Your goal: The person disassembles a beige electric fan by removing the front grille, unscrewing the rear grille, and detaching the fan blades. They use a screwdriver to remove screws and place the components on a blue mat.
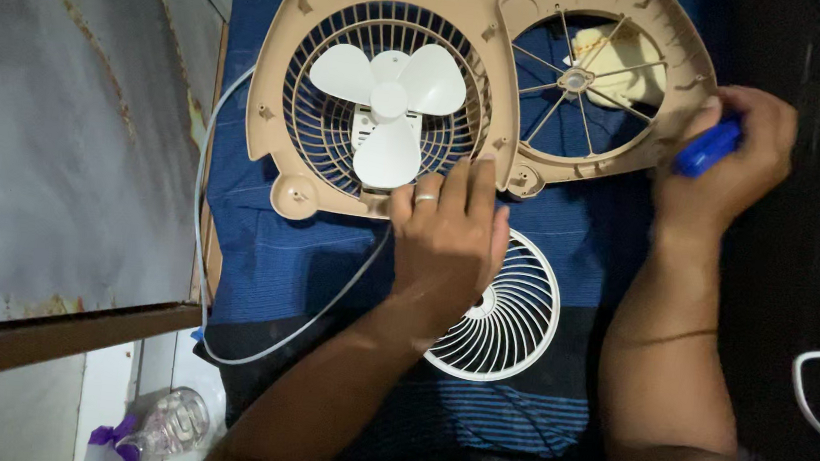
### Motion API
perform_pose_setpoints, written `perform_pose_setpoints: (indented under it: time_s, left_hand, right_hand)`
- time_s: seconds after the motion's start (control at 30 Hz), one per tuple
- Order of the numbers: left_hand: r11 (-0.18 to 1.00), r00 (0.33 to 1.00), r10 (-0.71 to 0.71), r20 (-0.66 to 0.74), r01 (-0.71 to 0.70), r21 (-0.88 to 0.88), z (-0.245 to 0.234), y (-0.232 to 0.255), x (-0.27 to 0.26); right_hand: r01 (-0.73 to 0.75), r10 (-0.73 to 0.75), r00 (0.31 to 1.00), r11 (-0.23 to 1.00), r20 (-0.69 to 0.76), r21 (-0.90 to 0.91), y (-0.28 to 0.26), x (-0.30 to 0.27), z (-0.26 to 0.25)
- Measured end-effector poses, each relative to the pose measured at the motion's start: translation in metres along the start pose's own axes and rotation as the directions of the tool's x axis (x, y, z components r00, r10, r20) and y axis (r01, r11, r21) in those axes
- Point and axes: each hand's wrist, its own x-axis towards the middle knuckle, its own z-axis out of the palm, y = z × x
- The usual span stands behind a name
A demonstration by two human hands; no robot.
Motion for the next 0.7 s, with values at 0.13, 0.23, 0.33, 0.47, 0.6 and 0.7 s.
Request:
perform_pose_setpoints:
  time_s: [0.13, 0.23, 0.33, 0.47, 0.6, 0.7]
  left_hand:
    - [0.976, 0.999, -0.032, 0.038, 0.039, -0.212, -0.006, -0.009, -0.002]
    - [0.904, 0.982, -0.116, 0.15, 0.167, -0.393, -0.019, -0.025, -0.002]
    - [0.933, 0.964, -0.262, -0.053, 0.239, -0.268, -0.038, -0.059, 0.001]
    - [0.946, 0.918, -0.267, -0.294, 0.308, 0.102, -0.053, -0.141, 0.026]
    - [0.458, 0.75, -0.644, 0.149, 0.534, -0.71, -0.031, -0.174, 0.024]
    - [0.14, 0.674, -0.633, 0.381, 0.584, -0.8, -0.027, -0.18, 0.013]
  right_hand:
    - [0.021, -0.037, 0.998, 0.965, 0.054, 0.262, -0.075, -0.004, 0.017]
    - [-0.049, -0.05, 0.972, 0.911, 0.229, 0.41, -0.122, -0.01, 0.033]
    - [-0.035, -0.106, 0.949, 0.901, 0.298, 0.432, -0.143, -0.014, 0.042]
    - [-0.091, -0.053, 0.948, 0.9, 0.315, 0.427, -0.144, -0.015, 0.044]
    - [-0.112, -0.049, 0.949, 0.873, 0.313, 0.475, -0.139, -0.019, 0.046]
    - [-0.114, -0.049, 0.949, 0.868, 0.312, 0.483, -0.135, -0.026, 0.045]
